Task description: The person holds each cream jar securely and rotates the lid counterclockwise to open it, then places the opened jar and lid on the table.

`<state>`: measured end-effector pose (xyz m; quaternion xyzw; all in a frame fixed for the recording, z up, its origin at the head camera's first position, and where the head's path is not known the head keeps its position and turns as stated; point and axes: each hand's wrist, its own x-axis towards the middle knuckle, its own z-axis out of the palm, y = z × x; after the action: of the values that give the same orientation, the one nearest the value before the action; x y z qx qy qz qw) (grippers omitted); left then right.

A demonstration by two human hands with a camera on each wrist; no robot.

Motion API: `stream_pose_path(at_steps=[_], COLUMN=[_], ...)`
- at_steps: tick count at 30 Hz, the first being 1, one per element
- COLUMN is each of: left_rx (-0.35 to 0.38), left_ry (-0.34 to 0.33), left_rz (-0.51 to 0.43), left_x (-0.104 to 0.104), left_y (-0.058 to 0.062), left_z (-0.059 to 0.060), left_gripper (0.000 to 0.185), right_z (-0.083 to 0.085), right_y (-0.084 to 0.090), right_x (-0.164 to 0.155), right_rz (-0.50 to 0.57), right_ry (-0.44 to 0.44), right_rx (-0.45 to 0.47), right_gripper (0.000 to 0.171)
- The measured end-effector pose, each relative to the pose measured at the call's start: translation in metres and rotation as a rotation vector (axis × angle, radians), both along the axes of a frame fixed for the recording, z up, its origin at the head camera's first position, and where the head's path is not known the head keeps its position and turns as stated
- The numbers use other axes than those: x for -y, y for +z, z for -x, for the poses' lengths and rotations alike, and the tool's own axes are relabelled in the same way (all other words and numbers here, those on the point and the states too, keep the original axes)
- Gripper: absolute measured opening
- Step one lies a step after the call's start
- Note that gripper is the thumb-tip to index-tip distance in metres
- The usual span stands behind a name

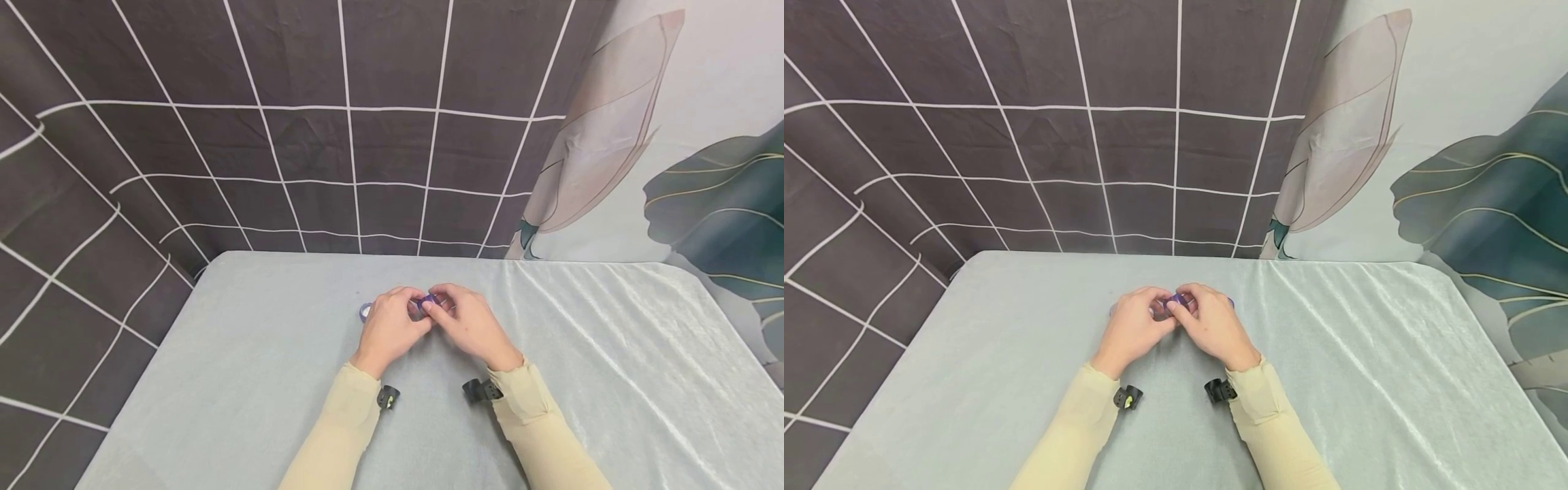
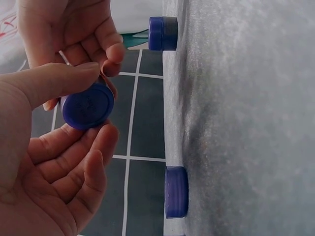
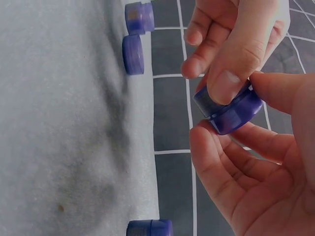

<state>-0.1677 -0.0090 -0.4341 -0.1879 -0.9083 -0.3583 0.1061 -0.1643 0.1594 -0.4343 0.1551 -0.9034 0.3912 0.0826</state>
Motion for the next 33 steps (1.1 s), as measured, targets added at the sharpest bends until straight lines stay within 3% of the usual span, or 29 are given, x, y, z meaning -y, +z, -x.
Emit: stream_pose_path(at_steps=[33], left_rx=[0.011], left_ry=[-0.008], left_rz=[-0.016], left_x=[0.0008], left_y=[-0.0023], left_z=[0.0018], left_gripper=[0.035], right_z=[-0.0002], right_y=[0.0022], right_x=[-0.0053], right_rz=[0.052], right_ry=[0.107], right_rx=[-0.027], right_gripper=[0.026])
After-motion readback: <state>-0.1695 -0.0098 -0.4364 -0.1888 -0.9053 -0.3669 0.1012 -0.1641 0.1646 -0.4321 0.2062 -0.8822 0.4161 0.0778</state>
